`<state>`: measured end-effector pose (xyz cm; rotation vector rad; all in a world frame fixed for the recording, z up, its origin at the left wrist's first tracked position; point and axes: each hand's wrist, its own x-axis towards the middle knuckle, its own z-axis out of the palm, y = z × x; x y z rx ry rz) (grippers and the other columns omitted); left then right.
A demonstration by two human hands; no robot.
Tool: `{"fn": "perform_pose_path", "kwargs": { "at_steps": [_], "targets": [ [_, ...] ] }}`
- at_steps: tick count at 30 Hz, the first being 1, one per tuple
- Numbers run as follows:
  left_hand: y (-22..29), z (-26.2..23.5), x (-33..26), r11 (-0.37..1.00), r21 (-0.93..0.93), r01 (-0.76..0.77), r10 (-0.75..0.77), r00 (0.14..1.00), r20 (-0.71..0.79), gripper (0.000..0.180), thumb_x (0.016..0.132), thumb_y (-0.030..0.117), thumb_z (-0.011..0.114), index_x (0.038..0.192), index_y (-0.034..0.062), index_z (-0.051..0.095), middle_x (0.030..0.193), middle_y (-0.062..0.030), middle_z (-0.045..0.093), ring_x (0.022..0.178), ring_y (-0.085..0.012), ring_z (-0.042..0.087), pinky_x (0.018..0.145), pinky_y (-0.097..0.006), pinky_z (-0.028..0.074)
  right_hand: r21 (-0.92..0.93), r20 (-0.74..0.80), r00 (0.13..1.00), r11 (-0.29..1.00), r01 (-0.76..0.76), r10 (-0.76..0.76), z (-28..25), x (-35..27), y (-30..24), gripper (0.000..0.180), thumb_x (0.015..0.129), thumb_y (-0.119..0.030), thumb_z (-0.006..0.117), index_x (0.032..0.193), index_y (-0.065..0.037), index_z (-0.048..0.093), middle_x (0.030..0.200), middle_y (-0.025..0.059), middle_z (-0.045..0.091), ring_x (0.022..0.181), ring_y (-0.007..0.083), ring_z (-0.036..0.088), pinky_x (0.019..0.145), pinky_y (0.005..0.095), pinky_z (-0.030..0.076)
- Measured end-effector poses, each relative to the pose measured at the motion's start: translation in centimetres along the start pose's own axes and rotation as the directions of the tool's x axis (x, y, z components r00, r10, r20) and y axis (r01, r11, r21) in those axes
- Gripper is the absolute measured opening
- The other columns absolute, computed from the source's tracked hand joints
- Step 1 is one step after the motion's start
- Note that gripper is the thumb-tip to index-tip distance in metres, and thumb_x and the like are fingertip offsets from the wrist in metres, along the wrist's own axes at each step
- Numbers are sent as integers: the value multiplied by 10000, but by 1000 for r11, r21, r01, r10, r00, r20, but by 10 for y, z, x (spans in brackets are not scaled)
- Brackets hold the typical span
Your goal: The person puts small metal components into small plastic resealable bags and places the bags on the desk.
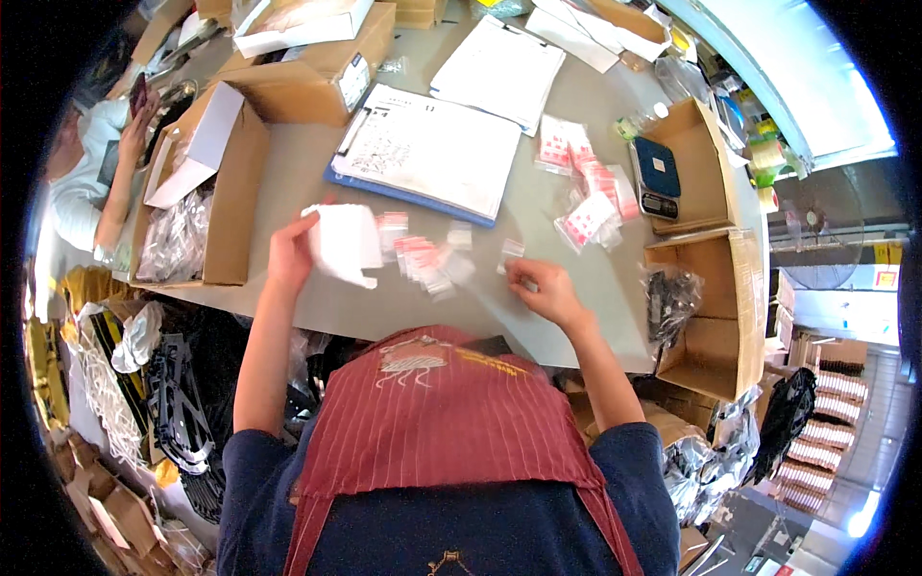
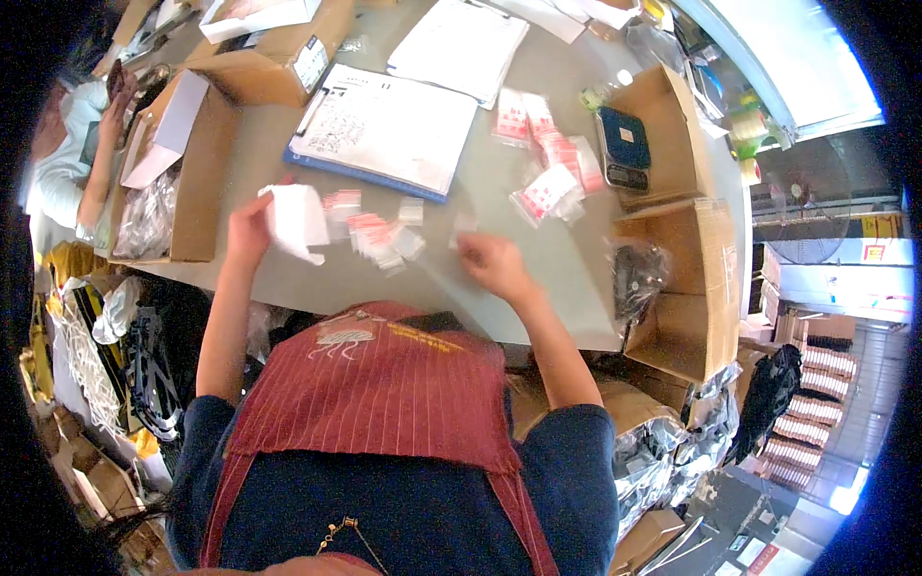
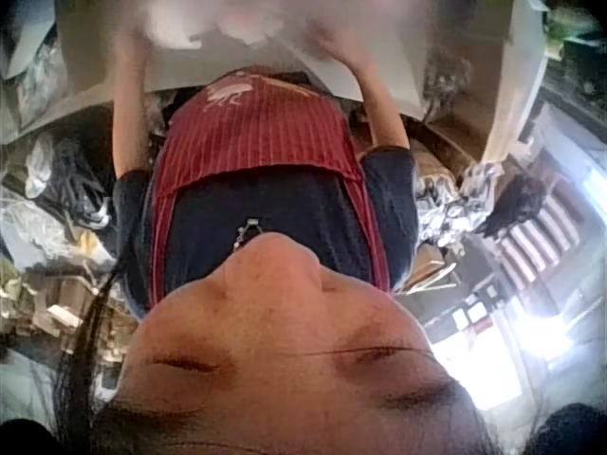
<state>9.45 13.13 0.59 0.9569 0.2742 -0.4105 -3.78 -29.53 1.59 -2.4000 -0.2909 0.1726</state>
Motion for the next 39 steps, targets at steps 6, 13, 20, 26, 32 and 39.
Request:
{"fn": "perform_pose_path", "kwargs": {
  "at_steps": [6, 13, 20, 26, 32, 39],
  "targets": [
    [-23, -42, -40, 993, 46, -111, 115, 987, -116, 428, 970, 157, 528, 1329, -75, 528, 1346, -139, 586, 1262, -258, 538, 1102, -386, 389, 676, -64, 960, 720, -159, 272, -5, -1, 14, 74, 950, -91, 648, 917, -30, 624, 846, -5, 630, 789, 89, 612, 700, 257, 520],
    [-22, -42, -30, 988, -134, -82, 53, 977, -207, 340, 972, 164, 587, 1254, -26, 577, 1240, -97, 625, 1181, -236, 576, 1037, -386, 438, 86, 78, 937, 934, -348, 342, -6, 21, 6, 188, 895, -245, 659, 934, -61, 649, 757, 103, 668, 754, 226, 680, 667, 358, 528],
    [-32, -40, -30, 979, -127, -159, 119, 953, -278, 286, 971, 162, 606, 1209, 5, 584, 1208, -78, 627, 1148, -199, 583, 1015, -351, 445, -237, -46, 926, 896, -376, 376, -13, 32, -2, 234, 848, -253, 662, 1021, -101, 615, 930, 126, 710, 897, 379, 675, 753, 474, 526],
    [-26, -35, -33, 986, -123, -110, 81, 973, -214, 286, 967, 149, 621, 1212, 10, 571, 1189, -79, 629, 1147, -197, 583, 1017, -354, 452, -184, 146, 925, 928, -324, 352, -18, 29, 16, 283, 788, -241, 712, 1013, -99, 617, 919, 133, 703, 928, 353, 669, 763, 456, 517],
    [-24, -39, -35, 986, -110, -124, 105, 980, -167, 315, 989, 178, 595, 1246, 2, 548, 1217, -93, 625, 1165, -214, 588, 1040, -380, 454, 268, 280, 903, 876, -401, 327, -22, 22, 21, 153, 786, -106, 751, 796, -67, 604, 707, -32, 595, 657, 77, 538, 569, 263, 401],
    [-23, -33, -37, 986, -125, -112, 93, 984, -149, 337, 995, 191, 589, 1265, 0, 531, 1232, -98, 619, 1163, -221, 593, 1034, -388, 465, 362, 328, 853, 780, -511, 407, -28, 10, 0, 154, 810, -173, 742, 882, -46, 696, 770, -4, 655, 738, 103, 579, 670, 297, 456]
  ]
}}
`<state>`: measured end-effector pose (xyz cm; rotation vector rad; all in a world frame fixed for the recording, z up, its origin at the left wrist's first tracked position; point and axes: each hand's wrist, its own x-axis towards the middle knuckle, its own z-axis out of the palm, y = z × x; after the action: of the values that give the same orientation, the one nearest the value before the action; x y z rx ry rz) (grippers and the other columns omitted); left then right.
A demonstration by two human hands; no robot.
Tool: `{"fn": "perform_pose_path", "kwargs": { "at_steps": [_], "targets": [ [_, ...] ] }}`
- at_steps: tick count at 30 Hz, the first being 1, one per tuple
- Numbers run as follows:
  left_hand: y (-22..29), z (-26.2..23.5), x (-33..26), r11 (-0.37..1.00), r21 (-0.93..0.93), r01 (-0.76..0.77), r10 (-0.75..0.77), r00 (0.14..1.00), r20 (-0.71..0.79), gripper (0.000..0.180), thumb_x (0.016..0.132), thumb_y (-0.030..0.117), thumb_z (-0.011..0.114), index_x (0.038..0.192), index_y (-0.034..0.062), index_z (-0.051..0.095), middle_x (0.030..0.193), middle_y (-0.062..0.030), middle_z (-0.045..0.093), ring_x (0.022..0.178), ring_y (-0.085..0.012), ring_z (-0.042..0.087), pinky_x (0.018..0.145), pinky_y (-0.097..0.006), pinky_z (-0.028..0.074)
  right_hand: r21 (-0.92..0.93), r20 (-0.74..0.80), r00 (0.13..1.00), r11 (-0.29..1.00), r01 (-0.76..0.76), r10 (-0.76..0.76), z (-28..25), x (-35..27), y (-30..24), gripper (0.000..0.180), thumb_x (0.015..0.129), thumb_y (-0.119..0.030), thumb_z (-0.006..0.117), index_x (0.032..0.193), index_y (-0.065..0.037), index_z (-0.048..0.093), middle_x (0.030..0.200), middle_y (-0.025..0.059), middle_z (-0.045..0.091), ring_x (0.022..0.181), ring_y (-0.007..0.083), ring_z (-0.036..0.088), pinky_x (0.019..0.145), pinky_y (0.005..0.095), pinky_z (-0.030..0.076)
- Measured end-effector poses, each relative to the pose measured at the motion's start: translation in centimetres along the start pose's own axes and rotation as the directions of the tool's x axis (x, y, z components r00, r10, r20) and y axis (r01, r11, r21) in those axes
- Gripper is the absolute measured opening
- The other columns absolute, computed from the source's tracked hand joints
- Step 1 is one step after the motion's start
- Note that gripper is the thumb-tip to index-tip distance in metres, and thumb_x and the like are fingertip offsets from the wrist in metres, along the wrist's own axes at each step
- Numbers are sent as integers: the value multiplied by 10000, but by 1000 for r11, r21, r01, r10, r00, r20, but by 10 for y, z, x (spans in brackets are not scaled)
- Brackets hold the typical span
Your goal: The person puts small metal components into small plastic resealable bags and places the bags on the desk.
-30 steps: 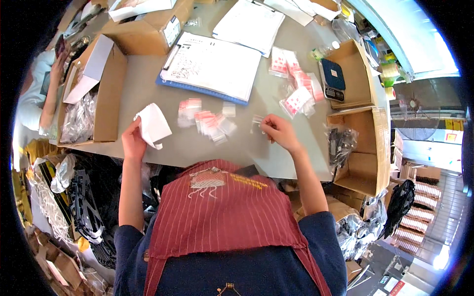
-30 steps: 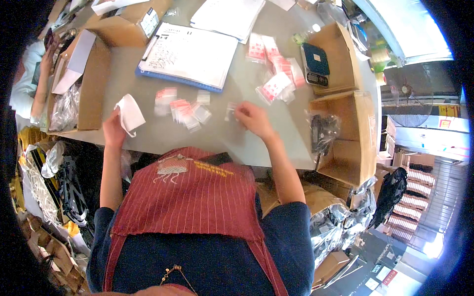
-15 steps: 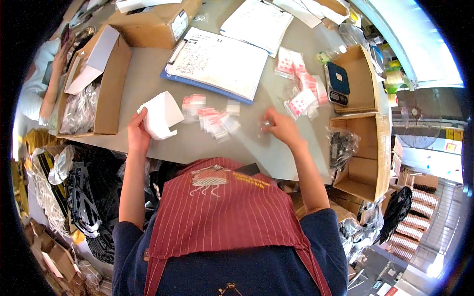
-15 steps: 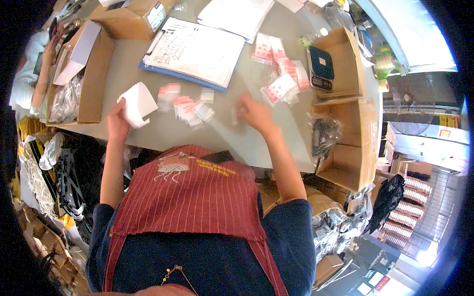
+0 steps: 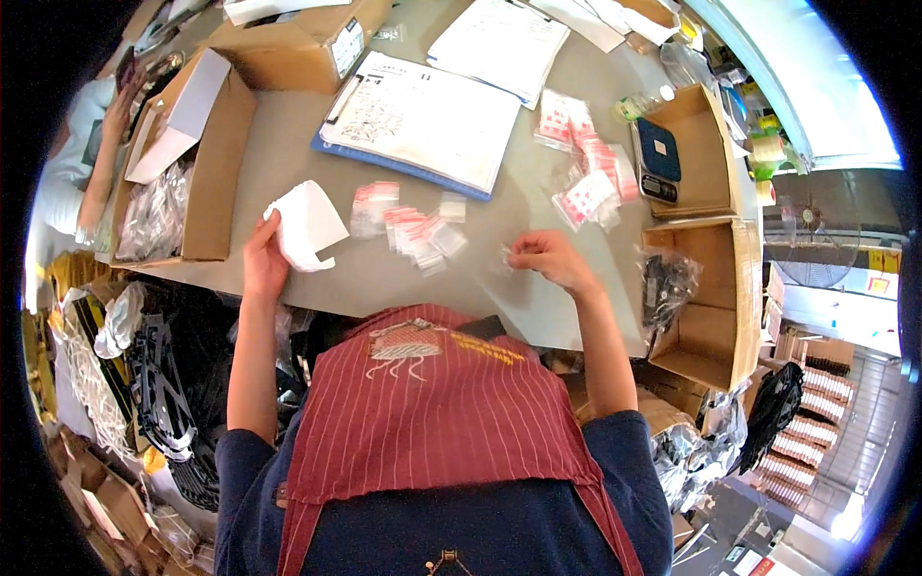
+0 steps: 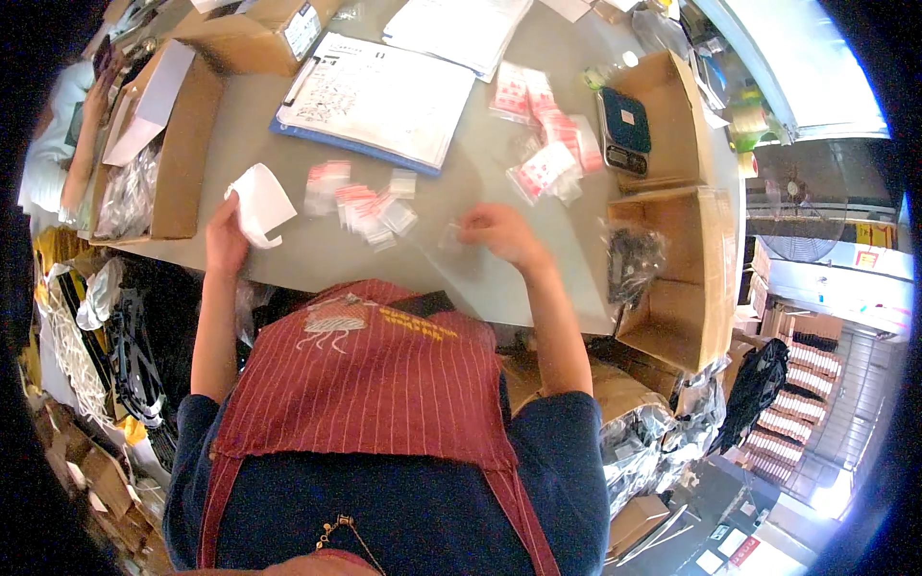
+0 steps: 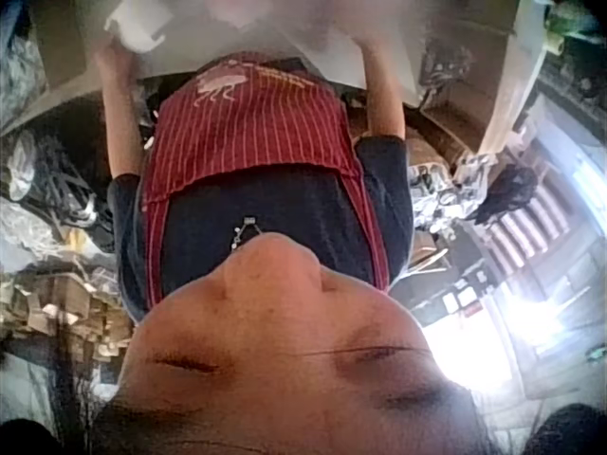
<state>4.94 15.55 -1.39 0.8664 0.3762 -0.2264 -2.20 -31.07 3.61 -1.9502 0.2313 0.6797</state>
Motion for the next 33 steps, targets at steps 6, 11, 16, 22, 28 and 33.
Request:
{"fn": "perform_pose_path", "kwargs": {
  "at_steps": [6, 11, 16, 22, 28, 33],
  "targets": [
    [-1, -5, 1, 1000, -9, -15, 15, 1000, 5, 318, 1003, 179, 576, 1263, 1, 534, 1231, -99, 618, 1170, -218, 589, 1034, -387, 468, -87, 65, 990, 989, -118, 123, 0, -16, -15, 263, 876, -263, 704, 971, -19, 714, 761, 30, 650, 721, 123, 557, 674, 318, 463],
    [-5, -8, 6, 999, -32, 1, -2, 1000, -26, 325, 995, 187, 594, 1262, 7, 545, 1229, -81, 618, 1169, -202, 580, 1042, -368, 451, -200, -133, 988, 974, -104, 78, -21, -17, 25, 301, 891, -295, 685, 1022, -24, 693, 795, 83, 672, 695, 177, 587, 649, 363, 483],
    [-10, -13, 9, 998, 38, -55, 57, 998, -40, 346, 982, 210, 618, 1258, 10, 553, 1223, -66, 619, 1158, -188, 574, 1034, -355, 438, -549, -386, 856, 832, 86, -343, 0, -27, 12, 263, 919, -228, 673, 1094, -50, 591, 778, 6, 609, 695, 91, 582, 583, 302, 474],
    [-9, -11, 8, 998, 34, -54, 55, 998, -34, 322, 980, 200, 617, 1233, 6, 563, 1201, -67, 623, 1141, -186, 577, 1015, -354, 443, -210, -170, 930, 934, 289, -326, 34, -9, 21, 150, 904, -77, 631, 1038, -34, 582, 822, 39, 617, 701, 112, 593, 604, 297, 502],
    [-8, -7, 5, 998, 15, -69, 69, 997, -44, 288, 985, 178, 604, 1209, 0, 569, 1185, -75, 627, 1127, -188, 586, 1002, -349, 451, -687, -228, 796, 672, 276, -560, 56, 3, 19, 143, 840, -89, 656, 943, -57, 562, 872, 126, 655, 722, 280, 652, 620, 376, 527],
    [-9, -3, 5, 997, 11, -77, 77, 996, -47, 283, 986, 173, 602, 1207, -1, 568, 1181, -73, 628, 1127, -185, 587, 1002, -350, 453, -779, -298, 783, 614, 132, -546, 60, 4, 8, 232, 814, -163, 711, 923, -75, 526, 852, 138, 640, 762, 357, 651, 665, 460, 520]
  ]
}}
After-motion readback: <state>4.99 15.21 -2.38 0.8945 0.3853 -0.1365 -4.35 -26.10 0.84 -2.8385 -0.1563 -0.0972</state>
